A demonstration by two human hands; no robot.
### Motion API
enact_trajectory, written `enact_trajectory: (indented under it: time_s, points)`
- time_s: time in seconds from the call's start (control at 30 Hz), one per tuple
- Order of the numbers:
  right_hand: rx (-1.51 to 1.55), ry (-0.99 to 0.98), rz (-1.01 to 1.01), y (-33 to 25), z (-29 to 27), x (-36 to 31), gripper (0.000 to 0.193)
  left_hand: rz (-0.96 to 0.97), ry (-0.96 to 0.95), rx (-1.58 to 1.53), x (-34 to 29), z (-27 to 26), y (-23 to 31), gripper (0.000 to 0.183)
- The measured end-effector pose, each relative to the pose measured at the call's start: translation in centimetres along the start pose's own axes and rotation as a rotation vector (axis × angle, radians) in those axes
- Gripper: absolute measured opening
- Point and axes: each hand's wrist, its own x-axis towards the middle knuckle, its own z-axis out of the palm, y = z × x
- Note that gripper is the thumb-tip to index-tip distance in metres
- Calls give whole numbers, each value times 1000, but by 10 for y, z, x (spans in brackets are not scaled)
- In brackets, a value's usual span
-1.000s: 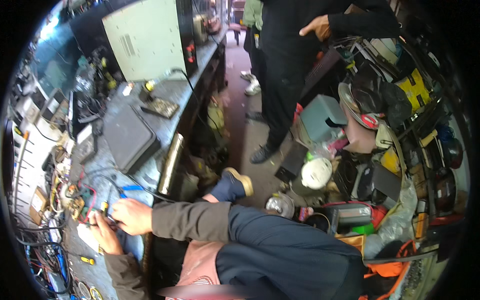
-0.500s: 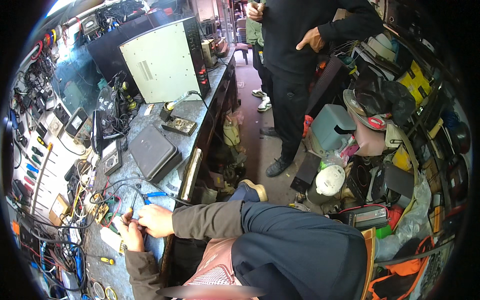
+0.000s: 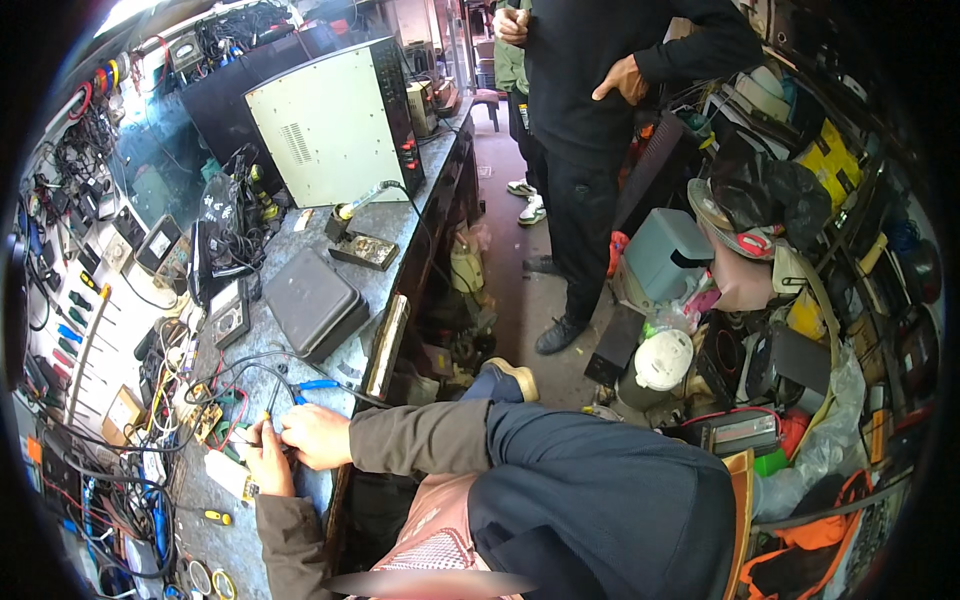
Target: The person works at a cluttered electronics workbench, using pliers to strip and twist wires, then uses a screwdriver to adjust components on a small white device. The person repeatedly handles wires and the device, making small adjustments.
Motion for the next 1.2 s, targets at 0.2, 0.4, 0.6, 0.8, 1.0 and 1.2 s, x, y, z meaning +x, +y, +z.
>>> enact_trajectory:
  time_s: [0.2, 0.4, 0.6, 0.8, 1.0, 1.2]
  points:
    - [10, 5, 8, 1, 7, -1, 26, 66, -89, -25, 5, -8, -22, 12]
    - [25, -14, 22, 0, 5, 0, 28, 95, -62, 23, 9, -5, -26, 7]
    - [26, -28, 26, 0, 1, -1, 28, 99, -65, 28, 7, -4, -23, 7]
    - [30, -13, 13, 0, 4, -2, 27, 146, -66, 34, 3, -2, -18, 6]
    - [19, -9, 10, 3, 6, -3, 31, 190, -72, 11, 8, -1, -27, 9]
    - [24, 10, -1, 1, 5, -2, 30, 236, -66, 30, 9, -4, -34, 9]
